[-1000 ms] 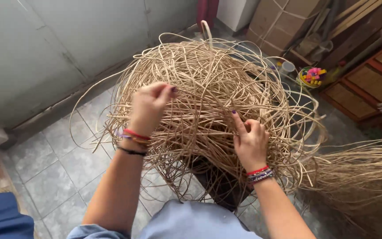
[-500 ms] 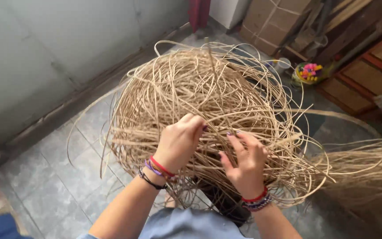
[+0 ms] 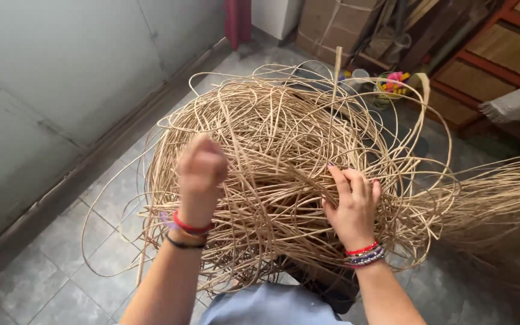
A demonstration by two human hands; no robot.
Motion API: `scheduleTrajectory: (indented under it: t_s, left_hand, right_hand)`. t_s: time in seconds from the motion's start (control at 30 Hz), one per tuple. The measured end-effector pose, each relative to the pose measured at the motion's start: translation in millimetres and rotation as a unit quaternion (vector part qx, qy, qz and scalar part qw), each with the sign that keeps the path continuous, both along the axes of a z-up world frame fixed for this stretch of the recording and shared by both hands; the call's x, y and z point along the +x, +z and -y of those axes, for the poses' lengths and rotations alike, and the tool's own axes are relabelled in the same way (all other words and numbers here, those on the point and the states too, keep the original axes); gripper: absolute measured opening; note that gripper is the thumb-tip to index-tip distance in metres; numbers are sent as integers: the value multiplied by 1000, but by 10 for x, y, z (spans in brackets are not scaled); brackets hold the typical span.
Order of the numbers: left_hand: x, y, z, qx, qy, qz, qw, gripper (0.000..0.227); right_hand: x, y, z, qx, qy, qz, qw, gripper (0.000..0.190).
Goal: Weaving and tying straw strands onto a circular metal frame to create a decorative object
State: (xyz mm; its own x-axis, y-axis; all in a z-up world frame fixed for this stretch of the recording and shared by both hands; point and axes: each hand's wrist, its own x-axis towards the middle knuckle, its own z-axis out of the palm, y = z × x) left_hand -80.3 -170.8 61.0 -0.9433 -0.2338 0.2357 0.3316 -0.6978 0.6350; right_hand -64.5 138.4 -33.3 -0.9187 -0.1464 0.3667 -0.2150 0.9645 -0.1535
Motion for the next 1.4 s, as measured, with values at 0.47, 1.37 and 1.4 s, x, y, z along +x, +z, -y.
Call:
scheduleTrajectory:
  t_s: [0.47, 1.37, 1.4]
  left_hand:
    - [-27, -78, 283, -728, 358, -53, 583, 17]
    - [341, -35, -301, -724, 163, -148, 654, 17]
    - [345, -36, -311, -726, 165, -147, 651, 17]
  right_hand:
    - [122, -28, -89, -31, 52, -157, 986, 49]
    - [-221, -84, -580, -33, -51, 98, 993, 31]
    - [-237, -62, -569, -36, -47, 97, 993, 31]
